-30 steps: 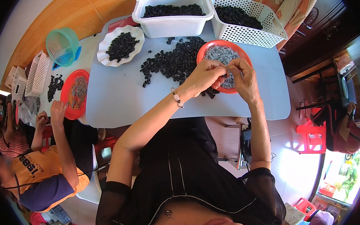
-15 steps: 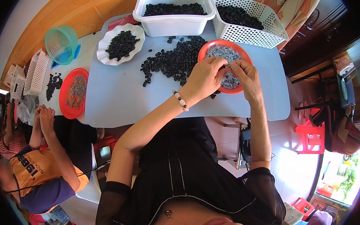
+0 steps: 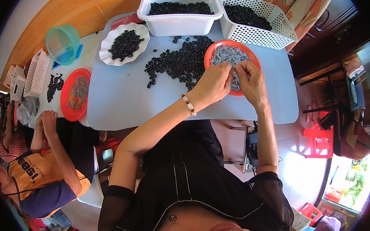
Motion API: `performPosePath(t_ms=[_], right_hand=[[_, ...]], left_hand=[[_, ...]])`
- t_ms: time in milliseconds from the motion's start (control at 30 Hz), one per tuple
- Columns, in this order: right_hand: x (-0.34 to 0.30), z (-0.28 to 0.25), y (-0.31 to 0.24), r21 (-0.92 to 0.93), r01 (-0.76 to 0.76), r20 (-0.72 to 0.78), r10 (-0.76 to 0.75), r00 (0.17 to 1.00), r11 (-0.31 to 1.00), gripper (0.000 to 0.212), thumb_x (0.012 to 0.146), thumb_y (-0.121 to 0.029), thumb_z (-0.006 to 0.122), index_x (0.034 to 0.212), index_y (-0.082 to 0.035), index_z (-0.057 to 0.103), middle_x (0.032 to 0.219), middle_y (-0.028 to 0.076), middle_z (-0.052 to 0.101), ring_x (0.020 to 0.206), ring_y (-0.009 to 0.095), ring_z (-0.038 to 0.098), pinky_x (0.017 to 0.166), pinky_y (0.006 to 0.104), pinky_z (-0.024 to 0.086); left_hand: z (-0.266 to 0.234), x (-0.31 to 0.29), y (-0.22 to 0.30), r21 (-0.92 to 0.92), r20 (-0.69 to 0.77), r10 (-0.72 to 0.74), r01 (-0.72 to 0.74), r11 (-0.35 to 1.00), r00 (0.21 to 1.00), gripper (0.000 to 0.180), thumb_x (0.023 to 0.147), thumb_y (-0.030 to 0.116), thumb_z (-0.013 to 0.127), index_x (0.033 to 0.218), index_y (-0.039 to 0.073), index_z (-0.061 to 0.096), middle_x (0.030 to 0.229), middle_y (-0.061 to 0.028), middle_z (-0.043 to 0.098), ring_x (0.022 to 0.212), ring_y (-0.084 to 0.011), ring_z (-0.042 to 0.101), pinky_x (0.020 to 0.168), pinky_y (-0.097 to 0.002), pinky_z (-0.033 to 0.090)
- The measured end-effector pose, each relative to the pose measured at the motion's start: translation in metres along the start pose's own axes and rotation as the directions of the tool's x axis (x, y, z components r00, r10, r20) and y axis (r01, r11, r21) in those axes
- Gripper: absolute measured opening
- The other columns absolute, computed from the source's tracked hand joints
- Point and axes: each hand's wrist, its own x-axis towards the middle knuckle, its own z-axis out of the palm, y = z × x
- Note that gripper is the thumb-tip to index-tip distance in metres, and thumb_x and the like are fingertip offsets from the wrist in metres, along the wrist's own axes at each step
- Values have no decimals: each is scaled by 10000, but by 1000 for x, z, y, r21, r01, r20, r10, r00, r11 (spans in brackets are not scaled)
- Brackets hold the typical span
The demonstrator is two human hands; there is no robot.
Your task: The person picks up a black plastic piece and a metal pin by hand, fits the pin into the plastic piece, and places the assembled unit onto the table. This process is repeated as the person gathers more components from the containers and piles on the workspace.
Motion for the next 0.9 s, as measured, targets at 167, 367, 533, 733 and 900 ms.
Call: performPosePath(t_ms=[167,367,533,733,900], right_hand=[[2,-1,15,-124,252,-39,-258,965,960,107,945,-78,620,940,29,623,854,74,651,805,143,599,742,295,491],[5,-4,23,231,46,-1,-47,999,972,140,971,-124,609,928,10,613,861,14,626,805,92,546,735,264,467],[6,-6,25,318,-38,42,26,999,947,191,993,-179,592,940,0,627,862,-7,614,804,67,536,730,244,459],[6,-11,25,263,-109,25,106,994,959,241,1007,-216,578,912,-1,632,837,-6,601,796,74,519,743,244,451],[12,-20,36,-134,-83,-70,74,995,987,189,901,-171,673,1000,-11,672,867,76,692,811,164,625,753,312,496]], left_hand=[[-17,9,6,-462,349,-371,502,731,861,174,967,107,532,873,-27,589,647,-70,529,558,-152,491,534,-329,424],[-21,11,-3,-726,655,-310,688,-5,689,232,991,150,538,855,-21,616,657,13,484,536,-55,406,533,-248,396],[-10,6,1,-694,428,-386,571,439,817,203,993,157,562,909,-3,654,682,22,530,573,-70,455,548,-244,393],[-6,5,1,-332,67,-182,194,923,981,145,947,98,613,950,-41,654,672,-76,628,538,-115,551,520,-268,434],[1,9,-7,-157,-46,-100,91,983,994,151,900,79,665,998,-36,663,658,-135,654,524,-166,620,556,-285,487]])
